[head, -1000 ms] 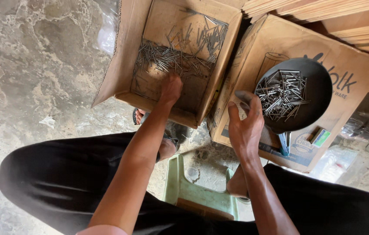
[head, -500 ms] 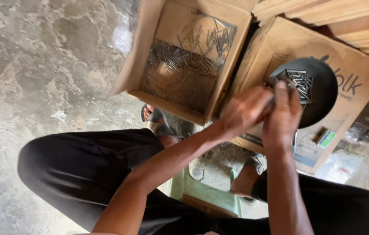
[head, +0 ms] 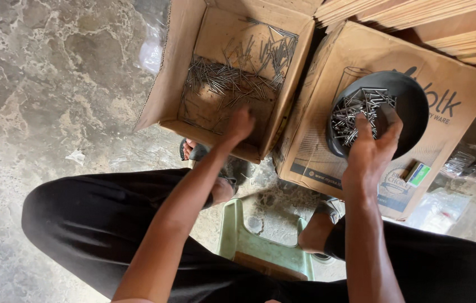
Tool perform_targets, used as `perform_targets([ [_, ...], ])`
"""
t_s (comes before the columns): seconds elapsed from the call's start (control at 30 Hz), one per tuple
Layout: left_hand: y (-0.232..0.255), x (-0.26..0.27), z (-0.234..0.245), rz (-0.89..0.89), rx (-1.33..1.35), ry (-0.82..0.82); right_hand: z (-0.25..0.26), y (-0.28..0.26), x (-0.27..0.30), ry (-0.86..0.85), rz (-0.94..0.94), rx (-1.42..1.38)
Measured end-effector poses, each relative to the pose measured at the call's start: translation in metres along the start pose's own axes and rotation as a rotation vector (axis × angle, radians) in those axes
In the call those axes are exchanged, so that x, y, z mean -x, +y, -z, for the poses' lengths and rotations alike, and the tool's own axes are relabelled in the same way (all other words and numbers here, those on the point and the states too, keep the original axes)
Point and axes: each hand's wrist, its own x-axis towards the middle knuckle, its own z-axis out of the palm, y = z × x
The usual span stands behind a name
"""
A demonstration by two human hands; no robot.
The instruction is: The person sits on a low stool and transfers metal nails from a cardboard box into a black bowl using both hands. The person repeatedly scoops nails from the box and places them into the bowl.
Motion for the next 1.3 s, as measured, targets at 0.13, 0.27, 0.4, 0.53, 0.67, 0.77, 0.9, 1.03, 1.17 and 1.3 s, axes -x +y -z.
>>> perform_targets([
  [0.13,-0.068,-0.012,0.010,0.359,-0.214,-0.164,-0.015,-0.012,0.007,-0.030,0.058,0.071],
  [0.27,-0.046,-0.009,0.036,0.373,-0.450,-0.025,-0.025,-0.022,0.011,-0.122,0.003,0.071],
  [0.4,-0.038,-0.017,0.029,0.255,-0.701,-0.028,-0.029,-0.013,0.008,-0.139,-0.001,0.061],
  [0.53,-0.099,-0.039,-0.020,-0.054,-0.903,0.233,-0.031,-0.007,0.006,-0.154,-0.015,0.094],
  [0.67,-0.124,-0.053,-0.043,-0.062,-1.008,0.269,-0.027,-0.001,0.002,-0.208,-0.031,0.090],
  [0.77,-0.082,-0.032,-0.023,0.001,-0.961,0.168,-0.027,-0.006,0.006,-0.207,-0.030,0.085],
  [0.9,-0.137,-0.039,-0.051,-0.030,-0.924,-0.007,-0.026,-0.011,0.009,-0.207,-0.022,0.091],
  [1.03,-0.114,-0.029,-0.033,0.107,-0.719,-0.095,-0.026,-0.009,0.012,-0.289,-0.058,-0.049],
  [1.17,-0.021,0.003,0.014,0.305,-0.264,-0.046,-0.027,-0.010,0.015,-0.450,-0.330,-0.303],
  [1.3,0.087,0.026,0.048,0.365,-0.052,-0.012,-0.025,-0.018,0.024,-0.488,-0.478,-0.399],
])
